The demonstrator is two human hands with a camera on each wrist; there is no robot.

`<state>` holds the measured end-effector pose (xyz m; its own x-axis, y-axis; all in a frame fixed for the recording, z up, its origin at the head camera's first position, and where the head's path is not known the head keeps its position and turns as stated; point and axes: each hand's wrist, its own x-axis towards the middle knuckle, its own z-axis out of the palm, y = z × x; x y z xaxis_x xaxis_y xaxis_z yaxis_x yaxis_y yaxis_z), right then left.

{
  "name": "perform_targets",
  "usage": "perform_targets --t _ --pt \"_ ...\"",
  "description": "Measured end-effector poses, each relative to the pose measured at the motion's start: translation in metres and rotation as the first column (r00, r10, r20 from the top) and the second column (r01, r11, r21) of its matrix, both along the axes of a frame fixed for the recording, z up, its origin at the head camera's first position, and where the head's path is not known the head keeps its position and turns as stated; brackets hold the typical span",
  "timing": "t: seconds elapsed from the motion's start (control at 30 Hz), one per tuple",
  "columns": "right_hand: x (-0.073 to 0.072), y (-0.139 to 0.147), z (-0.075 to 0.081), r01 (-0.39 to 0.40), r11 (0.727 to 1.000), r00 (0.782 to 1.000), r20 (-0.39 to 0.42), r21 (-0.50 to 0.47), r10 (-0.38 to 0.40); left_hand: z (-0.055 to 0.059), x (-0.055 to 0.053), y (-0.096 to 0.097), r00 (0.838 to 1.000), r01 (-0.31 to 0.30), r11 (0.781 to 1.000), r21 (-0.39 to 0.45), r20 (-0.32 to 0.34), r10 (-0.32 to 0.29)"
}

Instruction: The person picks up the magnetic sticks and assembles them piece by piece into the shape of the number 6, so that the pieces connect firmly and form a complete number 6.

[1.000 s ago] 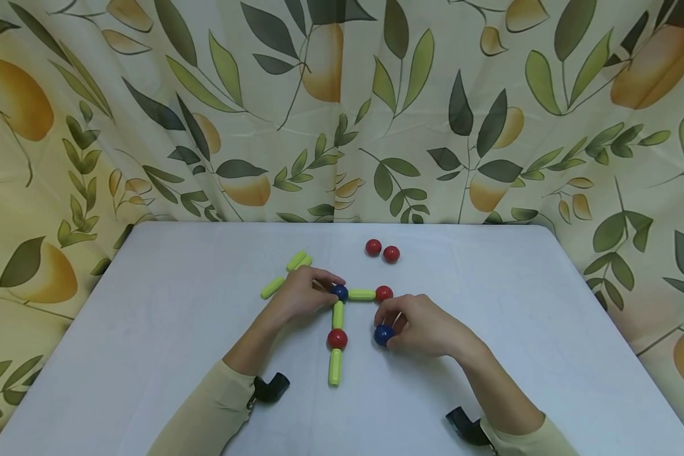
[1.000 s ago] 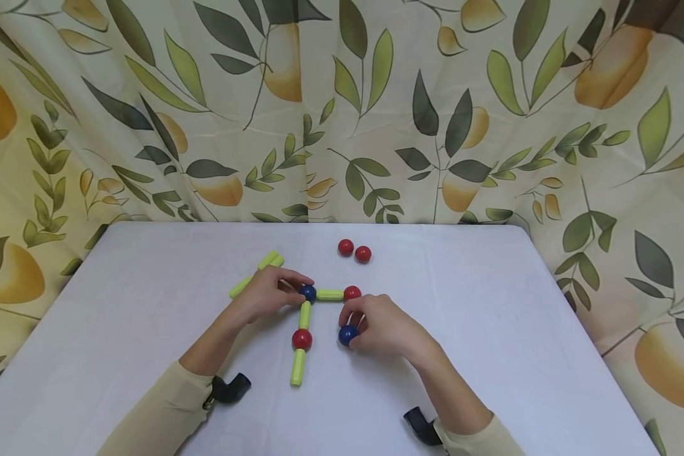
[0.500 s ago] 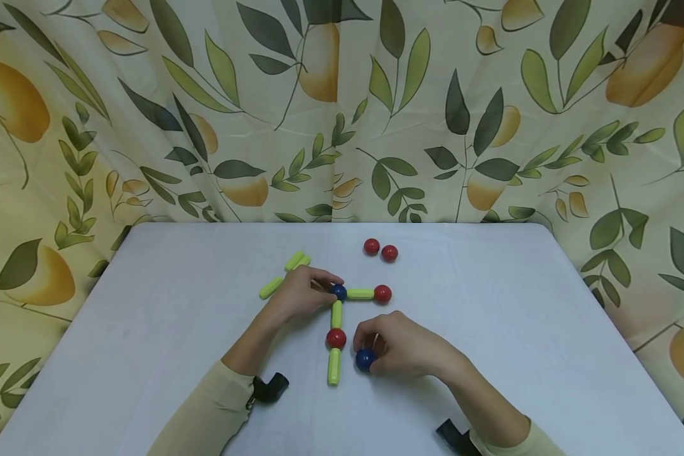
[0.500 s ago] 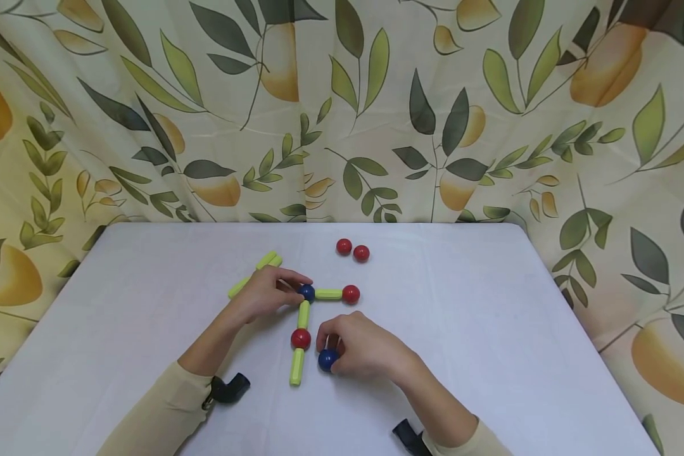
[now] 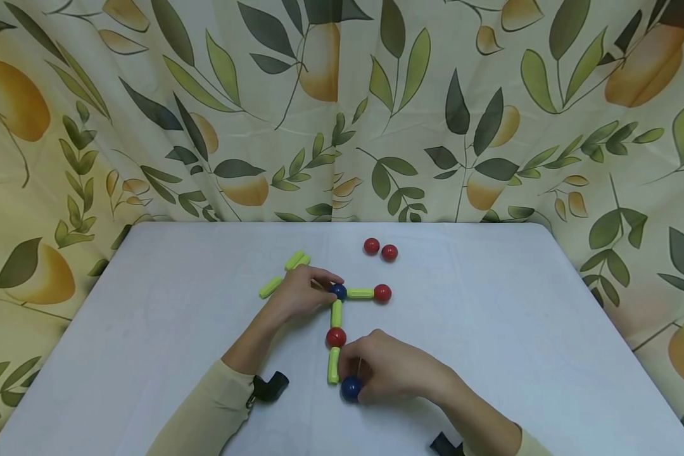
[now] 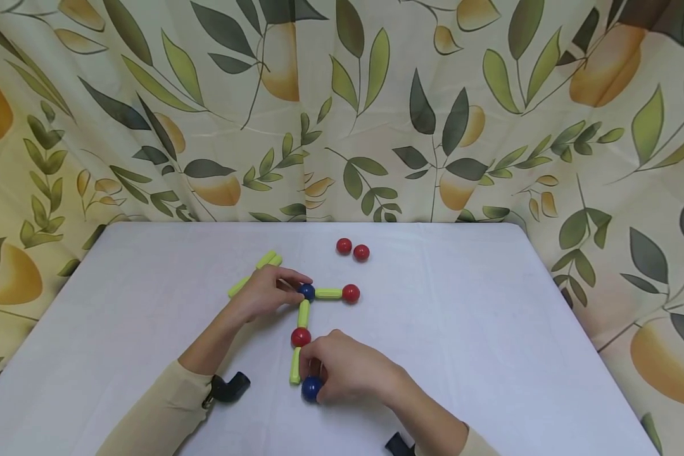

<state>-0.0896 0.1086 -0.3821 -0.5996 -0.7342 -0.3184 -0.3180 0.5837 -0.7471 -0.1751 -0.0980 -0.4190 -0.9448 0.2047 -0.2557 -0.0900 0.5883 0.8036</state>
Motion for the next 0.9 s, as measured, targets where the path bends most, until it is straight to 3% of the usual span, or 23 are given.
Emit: perform_targets --t 0.4,0.9 --pt "0.007 -0.01 -0.006 -0.066 0.997 0.997 -0.038 -0.029 0.065 0.0 0.0 0.0 1.0 0.002 1.0 0.0 -0.002 -0.002" --pt "0.011 -0.015 -0.007 -0.029 0.999 0.999 -0.04 -0.039 0.028 -0.001 -0.001 -0.001 1.0 -0.003 1.0 -0.004 0.006 0.003"
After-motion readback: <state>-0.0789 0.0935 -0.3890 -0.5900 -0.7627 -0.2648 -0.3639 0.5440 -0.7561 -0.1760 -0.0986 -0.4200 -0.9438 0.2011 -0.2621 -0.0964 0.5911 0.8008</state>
